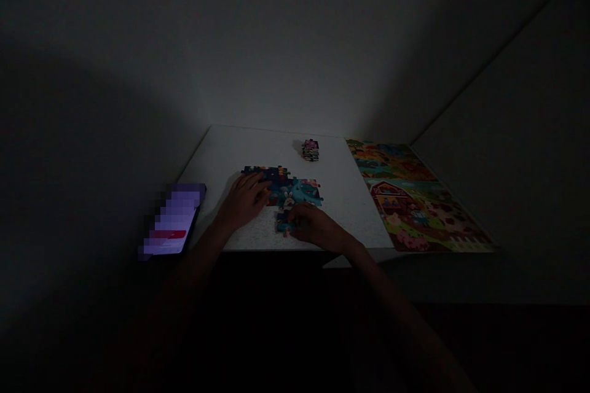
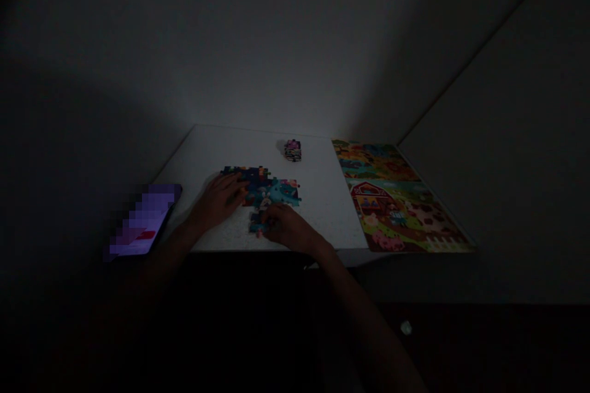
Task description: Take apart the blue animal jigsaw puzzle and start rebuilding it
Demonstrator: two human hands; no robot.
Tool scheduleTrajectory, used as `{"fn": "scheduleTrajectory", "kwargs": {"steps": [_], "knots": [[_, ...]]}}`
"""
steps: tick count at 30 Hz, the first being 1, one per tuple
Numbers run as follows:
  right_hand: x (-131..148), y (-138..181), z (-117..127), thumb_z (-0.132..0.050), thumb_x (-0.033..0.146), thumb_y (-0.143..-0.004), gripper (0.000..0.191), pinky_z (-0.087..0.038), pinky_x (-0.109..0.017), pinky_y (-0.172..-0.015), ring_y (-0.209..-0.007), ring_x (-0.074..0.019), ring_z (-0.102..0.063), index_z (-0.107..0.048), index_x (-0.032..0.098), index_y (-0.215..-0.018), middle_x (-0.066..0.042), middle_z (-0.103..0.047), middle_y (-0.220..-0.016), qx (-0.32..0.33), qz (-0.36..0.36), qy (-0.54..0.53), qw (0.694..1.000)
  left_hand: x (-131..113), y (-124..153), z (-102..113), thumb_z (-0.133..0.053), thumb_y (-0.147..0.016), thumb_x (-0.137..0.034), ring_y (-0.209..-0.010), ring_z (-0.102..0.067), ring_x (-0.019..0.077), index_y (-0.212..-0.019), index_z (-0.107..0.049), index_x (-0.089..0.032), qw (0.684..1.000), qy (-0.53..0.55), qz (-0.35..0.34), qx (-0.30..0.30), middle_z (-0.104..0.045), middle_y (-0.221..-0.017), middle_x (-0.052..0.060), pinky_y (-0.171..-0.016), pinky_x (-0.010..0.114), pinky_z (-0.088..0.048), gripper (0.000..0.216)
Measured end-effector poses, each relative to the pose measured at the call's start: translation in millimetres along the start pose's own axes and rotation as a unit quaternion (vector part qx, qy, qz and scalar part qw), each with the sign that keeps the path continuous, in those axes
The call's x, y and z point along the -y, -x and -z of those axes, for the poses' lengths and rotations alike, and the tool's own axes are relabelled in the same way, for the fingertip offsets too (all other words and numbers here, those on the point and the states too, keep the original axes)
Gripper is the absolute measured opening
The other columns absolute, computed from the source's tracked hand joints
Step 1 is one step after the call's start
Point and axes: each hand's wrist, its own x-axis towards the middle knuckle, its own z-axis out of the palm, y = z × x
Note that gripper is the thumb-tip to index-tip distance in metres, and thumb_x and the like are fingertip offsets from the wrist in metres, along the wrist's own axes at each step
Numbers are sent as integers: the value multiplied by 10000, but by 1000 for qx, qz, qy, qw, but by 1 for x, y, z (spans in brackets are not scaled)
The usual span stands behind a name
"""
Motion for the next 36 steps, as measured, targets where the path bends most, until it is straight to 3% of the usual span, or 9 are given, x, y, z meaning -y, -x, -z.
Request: {"fn": "scheduleTrajectory", "kwargs": {"steps": [7,10,13,18,22,27,36], "knots": [[-5,9,7,-670,215,-768,180,-451,-307,-814,-910,-176,-562,-613,217,-938,-23,-606,-990,-51,-49,-67,995,-18,16,13,-392,-972,-357,-1282,-498,216,-1197,-623,-234,997,68,13,-42,-576,-1354,73,-1092,429,-403,345],[-11,17,13,-679,240,-759,186,-450,-312,-807,-895,-177,-561,-615,219,-932,-24,-607,-993,-89,-66,-56,992,-30,32,18,-397,-972,-385,-1225,-537,199,-1214,-607,-249,996,86,-21,8,-611,-1294,53,-1070,398,-427,349],[-16,25,16,-684,273,-772,187,-453,-316,-810,-911,-179,-563,-611,221,-937,-32,-600,-1010,-126,-54,-55,989,-41,46,19,-465,-941,-446,-1301,-476,230,-1318,-530,-256,993,79,-46,74,-540,-1394,59,-1128,445,-357,427],[-26,34,8,-711,346,-781,208,-463,-304,-747,-840,-167,-569,-604,225,-913,-41,-610,-1016,-194,-61,-49,978,-52,53,16,-639,-818,-540,-1411,-327,307,-1372,-465,-251,991,33,-36,121,-415,-1501,95,-1194,565,-173,649],[-33,36,3,-720,365,-780,238,-468,-309,-736,-838,-168,-573,-606,228,-939,-54,-611,-1044,-235,-69,-53,968,-58,49,13,-664,-801,-518,-1393,-345,318,-1278,-535,-259,992,28,-32,118,-430,-1478,99,-1183,559,-203,558],[-36,38,4,-718,376,-784,245,-471,-317,-754,-854,-169,-572,-610,236,-953,-53,-609,-1055,-231,-73,-55,969,-61,44,10,-678,-789,-447,-1325,-405,321,-1176,-577,-231,991,64,-6,117,-509,-1371,102,-1124,519,-328,455],[-37,38,2,-712,394,-792,248,-476,-315,-754,-835,-169,-575,-609,230,-946,-50,-612,-1041,-235,-63,-51,969,-62,44,13,-616,-841,-358,-1167,-520,272,-1059,-588,-237,994,90,0,68,-625,-1153,65,-1045,464,-400,251]]}}
